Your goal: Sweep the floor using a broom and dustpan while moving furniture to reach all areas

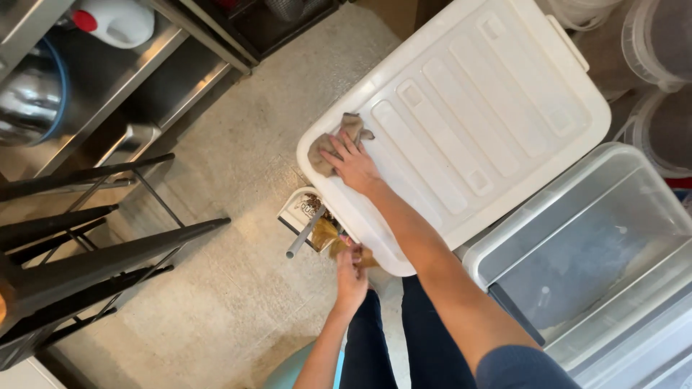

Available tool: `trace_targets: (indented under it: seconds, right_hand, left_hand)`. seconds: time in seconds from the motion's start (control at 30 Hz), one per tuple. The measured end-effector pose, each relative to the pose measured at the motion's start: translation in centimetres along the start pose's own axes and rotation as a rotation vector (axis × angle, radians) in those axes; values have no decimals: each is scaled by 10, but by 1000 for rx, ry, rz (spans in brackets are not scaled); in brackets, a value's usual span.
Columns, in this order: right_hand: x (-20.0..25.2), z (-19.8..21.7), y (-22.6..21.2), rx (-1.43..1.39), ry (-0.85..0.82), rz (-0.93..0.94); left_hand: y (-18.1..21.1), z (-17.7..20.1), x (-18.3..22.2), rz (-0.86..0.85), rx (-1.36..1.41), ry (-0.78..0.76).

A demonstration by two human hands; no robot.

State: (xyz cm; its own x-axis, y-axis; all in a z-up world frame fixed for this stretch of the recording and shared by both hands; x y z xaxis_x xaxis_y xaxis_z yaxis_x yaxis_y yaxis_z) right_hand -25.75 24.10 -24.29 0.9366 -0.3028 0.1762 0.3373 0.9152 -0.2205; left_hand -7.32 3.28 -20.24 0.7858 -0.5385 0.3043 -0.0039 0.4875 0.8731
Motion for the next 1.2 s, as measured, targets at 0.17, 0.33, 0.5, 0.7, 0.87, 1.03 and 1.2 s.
trace_targets:
  seconds: [0.17,0.33,0.5,0.7,0.87,1.03,1.2]
  right_hand:
    - [163,16,106,-192,555,42]
    - [264,28,170,50,289,-238]
    - [141,0,159,-79,285,-188]
    - [-51,29,111,-128,214,-187]
    - [6,60,67,-134,117,-265]
    - [160,78,-70,-149,-629,58]
    - [253,-97,-62,538,-818,-18]
  left_hand:
    - [-75,6,-16,86,180,163]
    - [-104,22,-38,385,61,124]
    - [-99,24,-46,426,63,119]
    - [-118,25,-17,636,277,314]
    - [-103,40,0,721,627,518]
    - [-134,37,-7,760,1233,833]
    - [-63,55,-62,504,1885,758]
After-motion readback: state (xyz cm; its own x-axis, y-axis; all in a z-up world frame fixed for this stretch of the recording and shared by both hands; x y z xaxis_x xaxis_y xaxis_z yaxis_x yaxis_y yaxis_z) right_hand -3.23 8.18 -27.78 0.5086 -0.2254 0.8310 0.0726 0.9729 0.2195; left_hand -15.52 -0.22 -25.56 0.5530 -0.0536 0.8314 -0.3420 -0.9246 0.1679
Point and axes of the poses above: each hand's wrist, its own x-axis away from the middle knuckle, its own z-axis out of the back of the hand, y = z × x, the point moved 7 cm from there along -x, towards the middle knuckle, and after that the axes turned 15 degrees about -z, right-handed, at the moved point
